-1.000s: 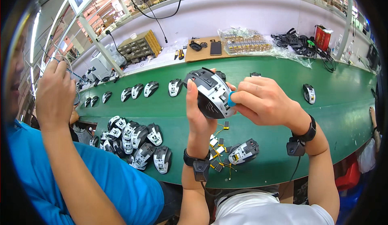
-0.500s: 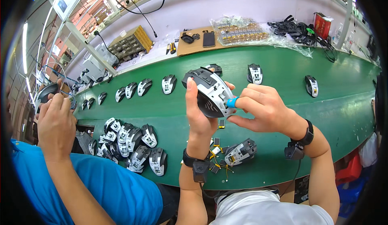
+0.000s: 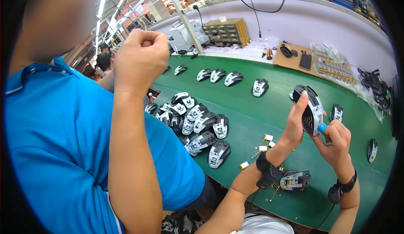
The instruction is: The recorder is assembling computer mice on a factory line, inserting small electronic components and casing parts.
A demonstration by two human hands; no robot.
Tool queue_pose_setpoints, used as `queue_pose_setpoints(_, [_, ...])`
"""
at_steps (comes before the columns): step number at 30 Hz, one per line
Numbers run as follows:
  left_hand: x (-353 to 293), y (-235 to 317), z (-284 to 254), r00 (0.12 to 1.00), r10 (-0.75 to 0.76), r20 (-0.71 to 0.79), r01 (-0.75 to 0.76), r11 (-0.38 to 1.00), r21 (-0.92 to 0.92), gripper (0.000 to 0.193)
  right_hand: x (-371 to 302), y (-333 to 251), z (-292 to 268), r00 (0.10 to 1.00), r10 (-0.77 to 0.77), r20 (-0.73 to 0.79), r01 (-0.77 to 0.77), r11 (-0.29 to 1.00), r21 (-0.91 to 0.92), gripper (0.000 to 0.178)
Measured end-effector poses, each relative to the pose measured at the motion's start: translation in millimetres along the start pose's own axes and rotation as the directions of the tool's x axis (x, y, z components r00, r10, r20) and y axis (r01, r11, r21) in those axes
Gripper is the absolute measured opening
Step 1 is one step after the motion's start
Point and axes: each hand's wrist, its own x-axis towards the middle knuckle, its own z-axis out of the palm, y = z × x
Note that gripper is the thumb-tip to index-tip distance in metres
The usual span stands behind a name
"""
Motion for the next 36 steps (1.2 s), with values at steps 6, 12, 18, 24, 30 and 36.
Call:
queue_pose_setpoints(6, [-1.3, 2.0, 4.4, 0.999, -0.021, -0.043, 0.024, 0.997, 0.070, 0.049, 0.2, -0.9, -0.9, 0.996, 0.071, 0.060, -0.074, 0.996, 0.055, 0.039])
queue_pose_setpoints(12, [13.5, 39.1, -17.1, 0.976, 0.206, -0.076, -0.197, 0.973, 0.117, 0.049, -1.7, -1.9, -2.8, 0.986, 0.117, 0.119, -0.128, 0.988, 0.088, 0.040])
queue_pose_setpoints(18, [39.4, 210.9, -44.5, 0.855, 0.517, 0.030, -0.498, 0.836, -0.229, 0.050, -17.3, 3.9, 2.4, 0.995, 0.102, -0.022, -0.101, 0.994, 0.045, 0.034])
queue_pose_setpoints(24, [35.1, 248.5, -45.6, 0.835, 0.549, 0.043, -0.521, 0.814, -0.258, 0.052, -11.1, -0.9, -7.8, 0.975, 0.218, 0.035, -0.221, 0.968, 0.121, 0.034])
queue_pose_setpoints(30, [39.0, 237.9, -49.0, 0.817, 0.576, 0.035, -0.549, 0.795, -0.257, 0.055, -18.8, -4.5, -8.3, 0.951, 0.307, -0.044, -0.290, 0.930, 0.226, 0.034])
queue_pose_setpoints(36, [33.4, 200.7, -50.8, 0.852, 0.523, 0.010, -0.510, 0.835, -0.205, 0.059, -27.9, 7.6, -23.7, 0.934, 0.355, 0.027, -0.347, 0.890, 0.298, 0.032])
